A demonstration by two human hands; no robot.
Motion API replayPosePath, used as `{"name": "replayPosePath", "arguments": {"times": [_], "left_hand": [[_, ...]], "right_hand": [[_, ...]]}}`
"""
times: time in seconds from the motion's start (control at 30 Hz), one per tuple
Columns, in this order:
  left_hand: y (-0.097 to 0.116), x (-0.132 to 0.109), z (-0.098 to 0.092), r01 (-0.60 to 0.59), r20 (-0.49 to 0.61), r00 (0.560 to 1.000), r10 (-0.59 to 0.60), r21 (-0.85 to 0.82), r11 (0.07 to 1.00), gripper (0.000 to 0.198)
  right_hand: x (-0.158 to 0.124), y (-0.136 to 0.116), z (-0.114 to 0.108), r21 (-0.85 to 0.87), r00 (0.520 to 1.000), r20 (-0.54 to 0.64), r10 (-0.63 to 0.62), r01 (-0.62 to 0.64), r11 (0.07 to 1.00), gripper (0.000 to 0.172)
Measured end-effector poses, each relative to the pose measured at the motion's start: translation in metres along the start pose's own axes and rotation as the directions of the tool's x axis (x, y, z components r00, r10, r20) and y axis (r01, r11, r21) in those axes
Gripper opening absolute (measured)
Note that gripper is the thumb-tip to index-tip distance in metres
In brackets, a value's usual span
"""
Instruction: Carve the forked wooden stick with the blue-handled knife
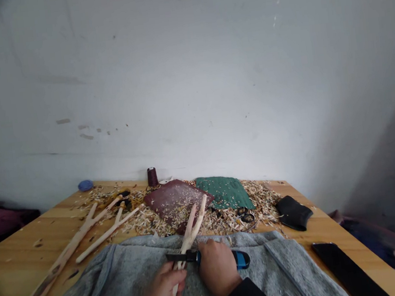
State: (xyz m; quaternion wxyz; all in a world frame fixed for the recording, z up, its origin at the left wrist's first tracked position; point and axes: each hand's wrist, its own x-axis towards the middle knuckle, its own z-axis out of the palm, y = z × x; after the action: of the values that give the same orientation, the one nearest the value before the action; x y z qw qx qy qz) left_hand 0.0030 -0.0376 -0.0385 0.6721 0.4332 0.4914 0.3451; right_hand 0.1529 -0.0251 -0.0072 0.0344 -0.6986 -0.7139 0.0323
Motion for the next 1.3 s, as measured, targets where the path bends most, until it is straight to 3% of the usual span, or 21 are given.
{"name": "replayPosePath", "arguments": {"times": [0.2, 0.47, 0.6, 0.93, 1.17, 1.3], "left_hand": [[0.012, -0.004, 0.006, 0.082, -0.009, 0.997, -0.081, 0.081, 0.993, 0.015], [0.013, -0.01, 0.007, 0.053, -0.014, 0.999, -0.052, 0.049, 0.997, 0.007], [0.009, -0.007, 0.004, 0.057, -0.014, 0.998, -0.056, 0.035, 0.998, 0.013], [0.004, -0.001, 0.004, 0.036, 0.026, 0.999, -0.037, 0.052, 0.998, 0.028], [0.005, 0.003, 0.004, 0.049, 0.001, 0.999, -0.049, 0.055, 0.997, 0.019], [0.011, -0.001, 0.003, 0.069, 0.048, 0.997, -0.068, -0.02, 0.997, 0.024]], "right_hand": [[0.008, 0.017, 0.003, -0.015, 0.995, -0.034, 0.09, -0.091, 0.996, 0.036], [-0.001, 0.006, 0.001, 0.029, 1.0, -0.002, -0.026, 0.026, 0.999, 0.034], [-0.005, -0.003, -0.001, 0.054, 0.998, 0.02, -0.059, 0.058, 0.997, 0.031], [0.004, 0.006, -0.001, -0.001, 0.998, 0.004, 0.055, -0.055, 0.998, 0.035], [0.009, 0.007, -0.001, -0.027, 0.995, -0.042, 0.085, -0.086, 0.996, 0.039], [0.011, 0.01, 0.0, -0.046, 0.992, -0.082, 0.094, -0.098, 0.994, 0.039]]}}
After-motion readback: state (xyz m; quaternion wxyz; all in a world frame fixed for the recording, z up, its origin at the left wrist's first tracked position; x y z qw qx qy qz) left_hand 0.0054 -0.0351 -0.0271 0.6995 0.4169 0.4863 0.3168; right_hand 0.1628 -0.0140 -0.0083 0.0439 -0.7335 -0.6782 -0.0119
